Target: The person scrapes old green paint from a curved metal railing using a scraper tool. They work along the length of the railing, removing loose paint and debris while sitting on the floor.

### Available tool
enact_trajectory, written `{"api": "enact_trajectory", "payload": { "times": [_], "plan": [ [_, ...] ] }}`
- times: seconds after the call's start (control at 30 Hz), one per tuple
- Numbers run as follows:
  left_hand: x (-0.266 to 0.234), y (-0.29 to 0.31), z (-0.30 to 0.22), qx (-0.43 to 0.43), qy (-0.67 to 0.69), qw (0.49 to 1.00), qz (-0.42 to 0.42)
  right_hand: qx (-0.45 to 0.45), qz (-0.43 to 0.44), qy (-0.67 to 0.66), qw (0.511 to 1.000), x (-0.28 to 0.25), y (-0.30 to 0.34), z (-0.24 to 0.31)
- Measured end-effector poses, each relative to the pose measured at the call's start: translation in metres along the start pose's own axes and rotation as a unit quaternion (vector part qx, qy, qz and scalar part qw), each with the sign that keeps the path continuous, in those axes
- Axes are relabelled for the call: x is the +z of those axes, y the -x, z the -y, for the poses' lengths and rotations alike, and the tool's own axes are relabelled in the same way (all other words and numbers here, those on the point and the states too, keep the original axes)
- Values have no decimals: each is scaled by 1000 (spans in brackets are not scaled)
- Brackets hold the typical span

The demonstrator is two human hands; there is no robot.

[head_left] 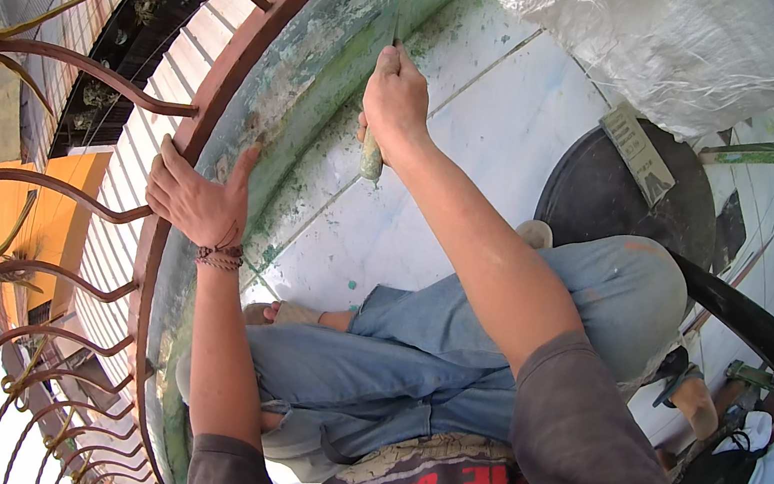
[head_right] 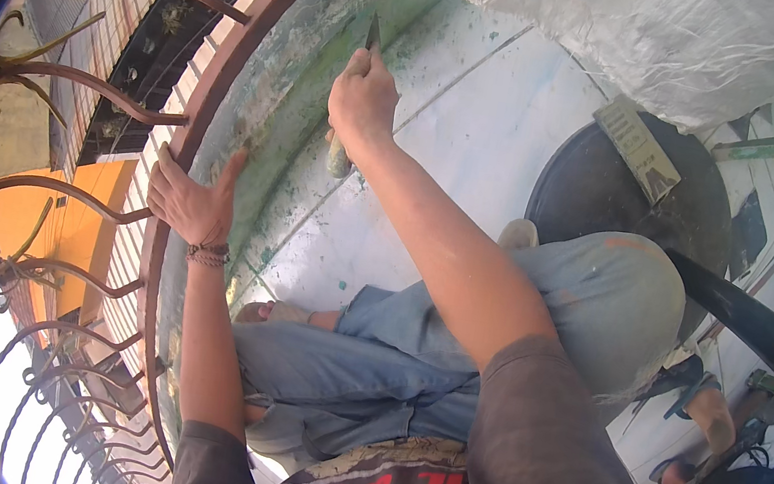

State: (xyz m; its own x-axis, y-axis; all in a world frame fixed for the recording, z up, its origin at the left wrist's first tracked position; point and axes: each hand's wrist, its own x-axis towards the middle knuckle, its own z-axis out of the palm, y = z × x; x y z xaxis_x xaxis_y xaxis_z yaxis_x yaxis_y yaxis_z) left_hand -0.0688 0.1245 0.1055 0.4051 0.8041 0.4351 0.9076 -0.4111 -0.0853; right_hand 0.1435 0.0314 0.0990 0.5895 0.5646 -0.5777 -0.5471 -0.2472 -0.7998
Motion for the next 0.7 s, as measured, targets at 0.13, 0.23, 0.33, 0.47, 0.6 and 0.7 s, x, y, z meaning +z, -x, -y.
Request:
{"api": "enact_trajectory", "payload": {
  "times": [0.13, 0.23, 0.33, 0.47, 0.6, 0.7],
  "plan": [
    [-1, 0, -4, -5, -5, 1000, 4, -23, -9, 3, 1000, 11, 9, -8],
    [1, 1, -1, -2, 0, 1000, 1, 1, -3, 2, 1000, 10, 8, -4],
    [0, -1, -2, -3, 2, 1000, 4, -2, 13, -11, 1000, -4, -2, 3],
    [0, -1, -1, -5, -1, 1000, 3, 6, -3, -5, 1000, 11, 9, -1],
    [1, 0, -1, -2, 6, 1000, 4, -12, -16, -60, 998, 3, -3, -5],
    [-2, 0, -5, -22, -5, 999, 25, -43, -43, -20, 998, 17, -3, -19]
  ]
}}
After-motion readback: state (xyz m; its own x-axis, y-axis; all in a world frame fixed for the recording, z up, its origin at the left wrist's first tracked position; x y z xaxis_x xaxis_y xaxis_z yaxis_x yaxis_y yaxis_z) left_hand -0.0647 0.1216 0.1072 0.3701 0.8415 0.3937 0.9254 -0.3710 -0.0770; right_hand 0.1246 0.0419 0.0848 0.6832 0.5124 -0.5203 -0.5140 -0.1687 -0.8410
